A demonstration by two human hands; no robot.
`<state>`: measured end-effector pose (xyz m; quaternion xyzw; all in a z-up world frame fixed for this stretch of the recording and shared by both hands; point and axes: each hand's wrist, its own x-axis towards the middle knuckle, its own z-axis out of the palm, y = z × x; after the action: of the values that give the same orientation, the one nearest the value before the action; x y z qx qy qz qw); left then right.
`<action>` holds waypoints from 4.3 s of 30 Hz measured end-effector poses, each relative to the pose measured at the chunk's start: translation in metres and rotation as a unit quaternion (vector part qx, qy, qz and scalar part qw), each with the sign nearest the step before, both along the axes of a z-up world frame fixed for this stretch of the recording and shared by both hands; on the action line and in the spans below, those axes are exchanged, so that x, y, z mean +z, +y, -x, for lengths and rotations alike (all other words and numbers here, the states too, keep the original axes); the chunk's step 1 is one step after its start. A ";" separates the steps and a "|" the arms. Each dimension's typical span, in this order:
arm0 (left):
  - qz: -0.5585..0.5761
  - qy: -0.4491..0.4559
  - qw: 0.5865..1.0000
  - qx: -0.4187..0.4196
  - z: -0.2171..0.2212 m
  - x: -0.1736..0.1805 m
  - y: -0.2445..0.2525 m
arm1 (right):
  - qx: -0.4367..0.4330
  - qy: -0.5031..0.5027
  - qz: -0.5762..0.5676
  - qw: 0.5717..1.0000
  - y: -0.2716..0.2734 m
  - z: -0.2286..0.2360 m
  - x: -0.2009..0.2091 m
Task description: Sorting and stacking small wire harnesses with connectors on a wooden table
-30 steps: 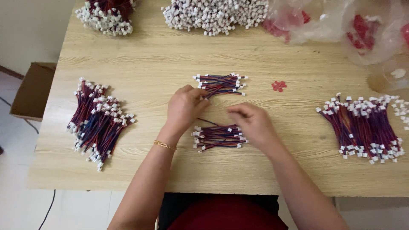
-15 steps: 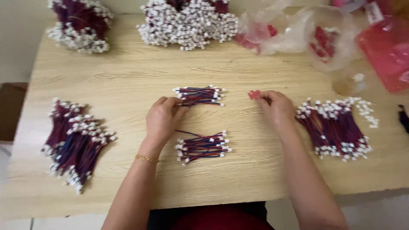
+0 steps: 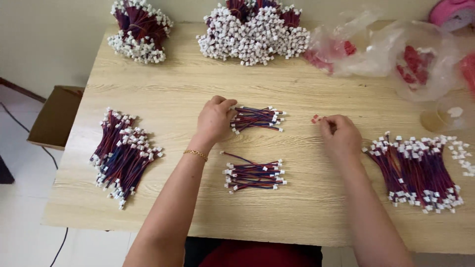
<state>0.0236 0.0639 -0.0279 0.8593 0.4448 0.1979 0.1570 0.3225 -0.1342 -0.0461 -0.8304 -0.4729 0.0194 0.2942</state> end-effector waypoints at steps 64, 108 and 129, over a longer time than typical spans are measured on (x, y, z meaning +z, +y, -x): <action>0.441 -0.551 0.706 0.053 0.016 0.035 -0.131 | 0.195 0.486 -0.130 0.842 -0.003 0.171 0.129; 0.235 -0.001 0.968 -0.085 0.054 0.085 -0.074 | 0.266 0.317 -0.022 0.910 0.007 0.176 0.088; -0.043 0.037 0.995 -0.081 -0.022 0.001 0.023 | -0.043 0.012 0.031 0.999 0.001 0.014 0.012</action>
<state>0.0454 0.0868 -0.0267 0.9052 0.3704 0.1714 0.1185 0.3085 -0.1330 -0.0337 -0.8584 -0.4321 0.0307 0.2747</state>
